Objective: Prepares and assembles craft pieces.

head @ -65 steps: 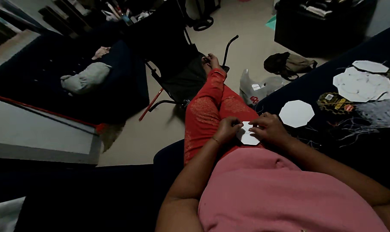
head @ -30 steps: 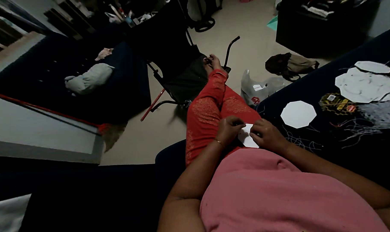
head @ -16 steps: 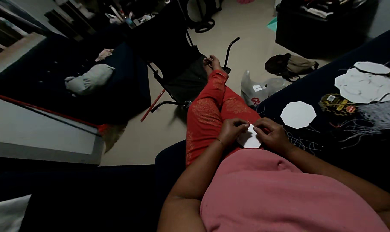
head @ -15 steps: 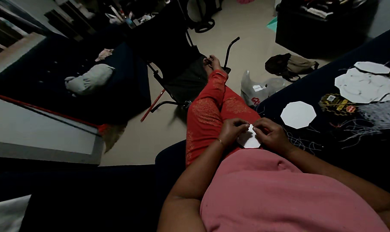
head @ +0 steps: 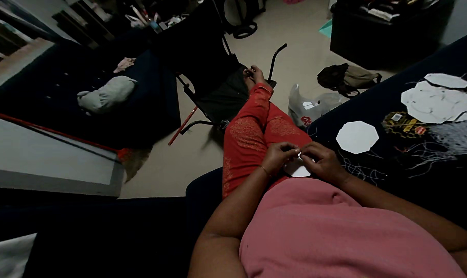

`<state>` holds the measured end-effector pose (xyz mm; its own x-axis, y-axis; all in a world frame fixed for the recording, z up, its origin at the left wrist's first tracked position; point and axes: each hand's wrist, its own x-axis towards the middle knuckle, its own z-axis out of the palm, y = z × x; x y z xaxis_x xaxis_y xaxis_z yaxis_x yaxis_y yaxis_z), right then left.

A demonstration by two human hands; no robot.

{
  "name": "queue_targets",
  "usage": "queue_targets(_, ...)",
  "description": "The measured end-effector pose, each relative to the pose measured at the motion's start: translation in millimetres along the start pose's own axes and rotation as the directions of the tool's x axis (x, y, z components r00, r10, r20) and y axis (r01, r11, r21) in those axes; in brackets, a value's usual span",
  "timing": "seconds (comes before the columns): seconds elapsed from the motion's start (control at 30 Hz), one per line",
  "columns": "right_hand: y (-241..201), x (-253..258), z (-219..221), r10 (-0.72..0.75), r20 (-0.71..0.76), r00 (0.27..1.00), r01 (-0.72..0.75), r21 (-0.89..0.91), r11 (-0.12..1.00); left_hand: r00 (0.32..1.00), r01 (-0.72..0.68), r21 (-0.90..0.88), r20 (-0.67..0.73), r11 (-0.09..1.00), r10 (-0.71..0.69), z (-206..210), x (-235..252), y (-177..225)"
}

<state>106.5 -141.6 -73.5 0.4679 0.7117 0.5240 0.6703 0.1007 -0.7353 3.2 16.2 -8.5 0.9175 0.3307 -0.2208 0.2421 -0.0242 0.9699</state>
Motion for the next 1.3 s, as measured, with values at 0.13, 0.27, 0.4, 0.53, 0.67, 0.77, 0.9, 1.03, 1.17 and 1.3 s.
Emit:
queue_targets(0.13,-1,0,0,0.000,-0.001,1.000,0.000,-0.011,1.000,1.000,0.008,-0.013,0.001,1.000,-0.008,1,0,0)
queue_targets(0.27,1,4,-8,-0.015,0.007,1.000,0.015,-0.040,0.999,1.000,0.006,0.015,0.014,1.000,-0.006,0,1,-1)
queue_targets(0.4,0,16,-27,-0.125,0.106,0.986,0.137,-0.110,0.984,0.995,-0.025,0.182,0.100,0.983,0.007,-3,0,3)
queue_targets(0.53,1,29,-38,-0.362,0.251,0.898,0.406,-0.149,0.902,0.984,-0.021,0.321,0.175,0.947,-0.037,-2,0,12)
queue_targets(0.67,5,33,-40,-0.490,0.307,0.816,0.560,-0.205,0.803,0.975,-0.031,0.357,0.217,0.934,-0.051,-3,0,14)
queue_targets(0.77,7,32,-39,-0.538,0.330,0.776,0.619,-0.235,0.749,0.972,-0.021,0.345,0.225,0.939,-0.061,-4,1,12)
queue_targets(0.9,7,30,-37,-0.522,0.326,0.788,0.604,-0.244,0.759,0.974,-0.005,0.315,0.218,0.949,-0.067,-3,2,9)
queue_targets(1.03,8,23,-31,-0.347,0.193,0.918,0.371,-0.103,0.923,0.977,-0.027,0.267,0.210,0.963,-0.031,-2,3,5)
queue_targets(1.17,11,14,-19,-0.069,0.055,0.996,0.071,-0.031,0.997,0.986,-0.032,0.217,0.168,0.976,-0.005,-3,6,-3)
queue_targets(1.3,7,10,-15,-0.025,0.108,0.994,0.038,-0.127,0.991,1.000,-0.009,-0.021,0.000,1.000,0.009,-4,5,-8)
